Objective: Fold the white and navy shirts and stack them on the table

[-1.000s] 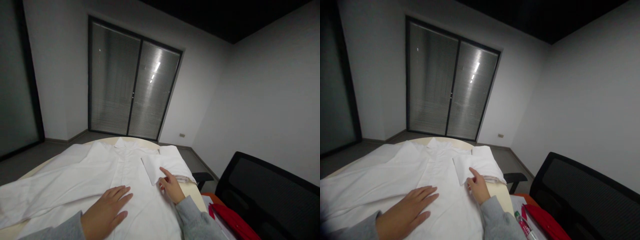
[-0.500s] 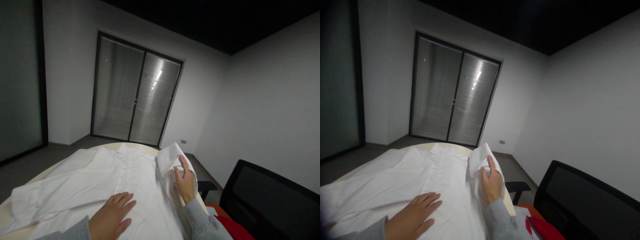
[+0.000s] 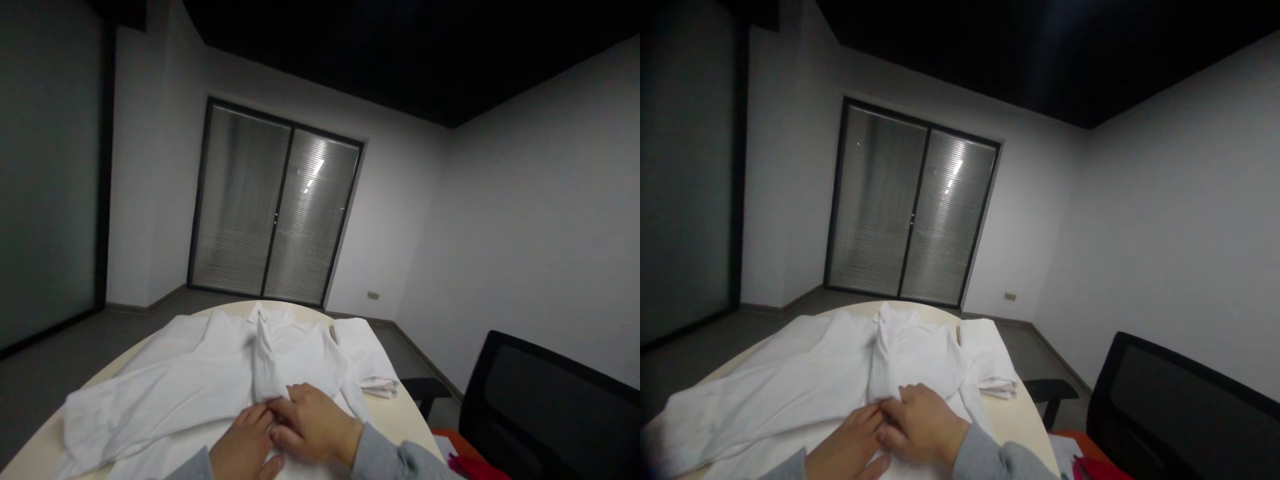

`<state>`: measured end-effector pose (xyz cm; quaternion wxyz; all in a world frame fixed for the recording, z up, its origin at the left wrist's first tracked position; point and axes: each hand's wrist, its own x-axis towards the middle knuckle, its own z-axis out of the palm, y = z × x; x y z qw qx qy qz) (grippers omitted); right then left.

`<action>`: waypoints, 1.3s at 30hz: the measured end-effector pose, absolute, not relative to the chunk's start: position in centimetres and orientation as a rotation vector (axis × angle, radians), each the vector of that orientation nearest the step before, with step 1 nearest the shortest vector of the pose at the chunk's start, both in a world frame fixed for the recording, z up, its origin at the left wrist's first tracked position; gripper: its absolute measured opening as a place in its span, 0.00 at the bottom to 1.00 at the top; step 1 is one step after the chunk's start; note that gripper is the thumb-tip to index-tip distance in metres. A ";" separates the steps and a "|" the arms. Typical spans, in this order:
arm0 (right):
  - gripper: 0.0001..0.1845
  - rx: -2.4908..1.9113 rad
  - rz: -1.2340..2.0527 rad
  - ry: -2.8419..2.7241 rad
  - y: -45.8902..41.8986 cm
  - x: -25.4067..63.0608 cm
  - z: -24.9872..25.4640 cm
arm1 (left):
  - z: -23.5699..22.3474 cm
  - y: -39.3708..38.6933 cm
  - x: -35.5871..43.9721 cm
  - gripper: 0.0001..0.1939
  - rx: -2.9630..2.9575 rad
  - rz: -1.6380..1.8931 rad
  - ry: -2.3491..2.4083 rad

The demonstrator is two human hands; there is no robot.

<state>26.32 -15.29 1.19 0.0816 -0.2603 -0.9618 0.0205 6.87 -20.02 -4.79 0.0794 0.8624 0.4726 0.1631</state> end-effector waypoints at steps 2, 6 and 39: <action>0.28 -0.902 0.175 -2.796 -15.9 27.9 -0.4 | -5.1 -19.7 6.8 0.28 2.553 0.434 1.413; 0.45 -0.994 0.235 -2.612 -16.2 30.8 -3.2 | -5.6 -19.3 6.6 0.32 2.555 0.422 1.360; 0.15 -1.546 -0.347 -2.134 -11.4 35.9 -3.0 | 5.0 -19.4 9.0 0.17 3.146 -0.117 1.734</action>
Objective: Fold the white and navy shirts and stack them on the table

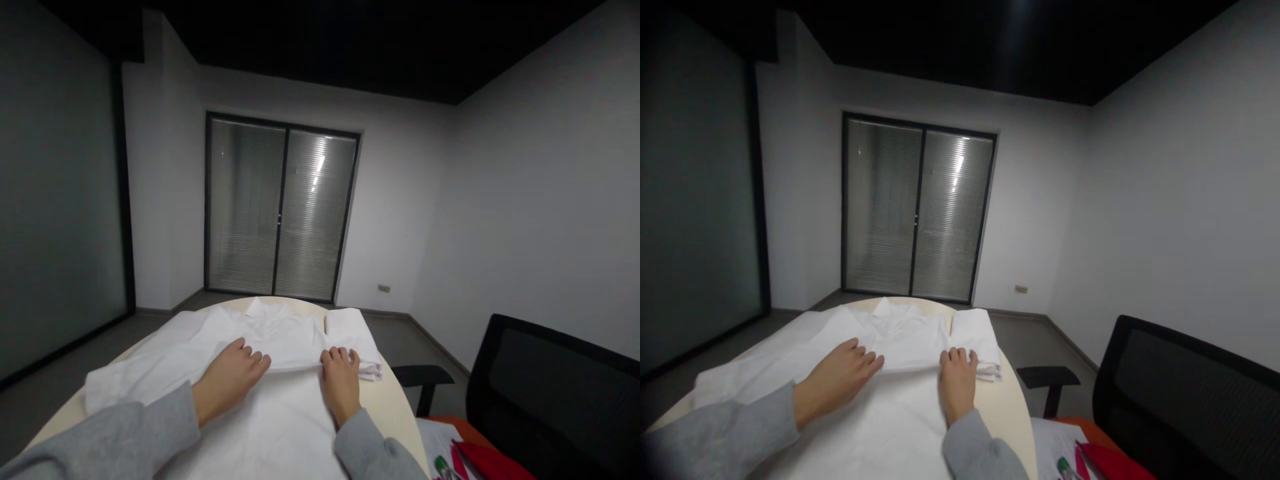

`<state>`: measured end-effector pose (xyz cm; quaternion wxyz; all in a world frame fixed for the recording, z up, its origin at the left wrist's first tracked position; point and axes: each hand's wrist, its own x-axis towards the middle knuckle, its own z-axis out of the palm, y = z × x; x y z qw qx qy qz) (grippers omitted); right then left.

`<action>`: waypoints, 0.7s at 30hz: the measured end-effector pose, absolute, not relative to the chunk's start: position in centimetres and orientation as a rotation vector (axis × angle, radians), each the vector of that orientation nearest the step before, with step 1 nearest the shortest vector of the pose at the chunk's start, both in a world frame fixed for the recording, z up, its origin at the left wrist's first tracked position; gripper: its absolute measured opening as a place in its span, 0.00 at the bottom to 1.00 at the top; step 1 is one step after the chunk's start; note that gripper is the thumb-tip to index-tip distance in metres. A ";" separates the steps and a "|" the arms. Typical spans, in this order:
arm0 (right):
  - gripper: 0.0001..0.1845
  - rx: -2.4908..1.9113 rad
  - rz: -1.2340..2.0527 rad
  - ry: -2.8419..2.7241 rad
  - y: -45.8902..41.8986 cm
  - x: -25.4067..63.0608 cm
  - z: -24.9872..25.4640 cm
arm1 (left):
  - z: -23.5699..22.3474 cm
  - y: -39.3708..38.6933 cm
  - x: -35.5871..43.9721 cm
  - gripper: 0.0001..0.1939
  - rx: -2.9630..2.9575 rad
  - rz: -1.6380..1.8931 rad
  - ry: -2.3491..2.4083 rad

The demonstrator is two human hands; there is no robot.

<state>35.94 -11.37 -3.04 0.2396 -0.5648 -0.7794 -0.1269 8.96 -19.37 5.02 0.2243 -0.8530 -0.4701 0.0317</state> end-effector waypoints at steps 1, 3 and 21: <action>0.14 -1.555 -0.356 -2.112 -11.2 36.1 -3.0 | 4.7 -20.5 9.1 0.19 -2.352 0.114 -1.350; 0.14 -1.575 -0.381 -2.063 -11.1 36.4 -2.8 | 3.7 -22.5 9.4 0.21 -2.337 0.158 -1.489; 0.13 -1.734 -0.341 -1.895 -9.9 39.1 -0.8 | 2.8 -33.6 5.4 0.19 -2.627 -0.234 -1.953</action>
